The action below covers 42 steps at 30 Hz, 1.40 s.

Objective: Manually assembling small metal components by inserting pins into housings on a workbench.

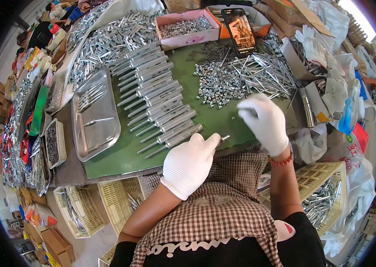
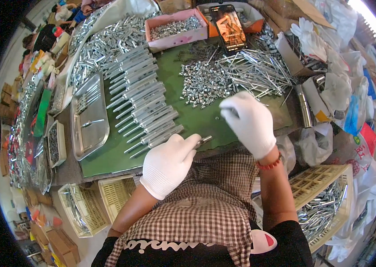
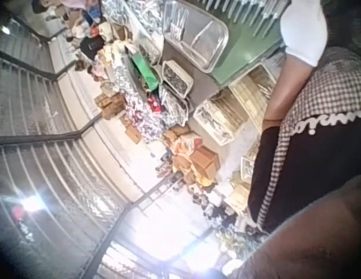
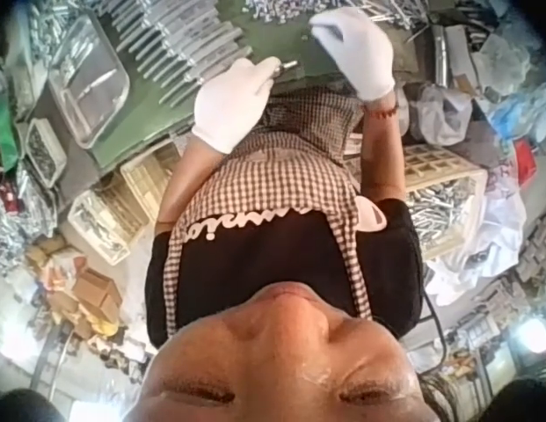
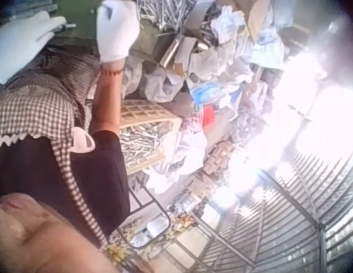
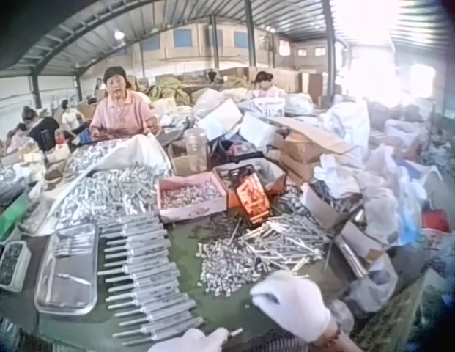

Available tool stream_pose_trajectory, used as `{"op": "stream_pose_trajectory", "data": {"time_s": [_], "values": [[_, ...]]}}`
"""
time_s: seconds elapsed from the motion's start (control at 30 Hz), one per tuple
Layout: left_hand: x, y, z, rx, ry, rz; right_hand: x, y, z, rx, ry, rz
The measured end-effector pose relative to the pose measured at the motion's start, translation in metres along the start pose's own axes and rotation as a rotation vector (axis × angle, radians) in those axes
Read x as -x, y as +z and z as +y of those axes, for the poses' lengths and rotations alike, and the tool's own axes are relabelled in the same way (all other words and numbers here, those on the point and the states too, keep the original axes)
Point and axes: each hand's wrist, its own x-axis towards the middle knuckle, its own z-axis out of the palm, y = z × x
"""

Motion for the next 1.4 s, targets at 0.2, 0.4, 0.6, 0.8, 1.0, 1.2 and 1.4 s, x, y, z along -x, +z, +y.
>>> {"op": "stream_pose_trajectory", "data": {"time_s": [0.2, 0.4, 0.6, 0.8, 1.0, 1.2, 1.4], "values": [[-0.002, 0.002, 0.007, -0.091, -0.006, 0.029, -0.029, 0.009, 0.017, 0.281, -0.017, -0.015], [0.001, 0.002, 0.006, -0.103, -0.027, 0.025, -0.018, 0.006, 0.007, 0.191, -0.044, -0.049], [-0.002, 0.001, 0.006, -0.073, -0.017, 0.001, 0.019, -0.01, 0.0, 0.046, -0.135, -0.139], [-0.004, 0.002, 0.002, -0.055, -0.004, 0.046, 0.028, -0.004, -0.034, -0.225, -0.061, -0.193], [-0.008, 0.001, 0.002, -0.068, -0.012, 0.037, 0.025, 0.006, -0.038, -0.1, -0.175, -0.195], [0.0, 0.009, -0.004, -0.091, 0.061, 0.043, 0.026, 0.01, -0.044, -0.12, -0.096, -0.244], [0.008, 0.008, -0.003, -0.108, 0.078, -0.058, 0.025, 0.003, -0.049, -0.099, -0.096, -0.295]]}}
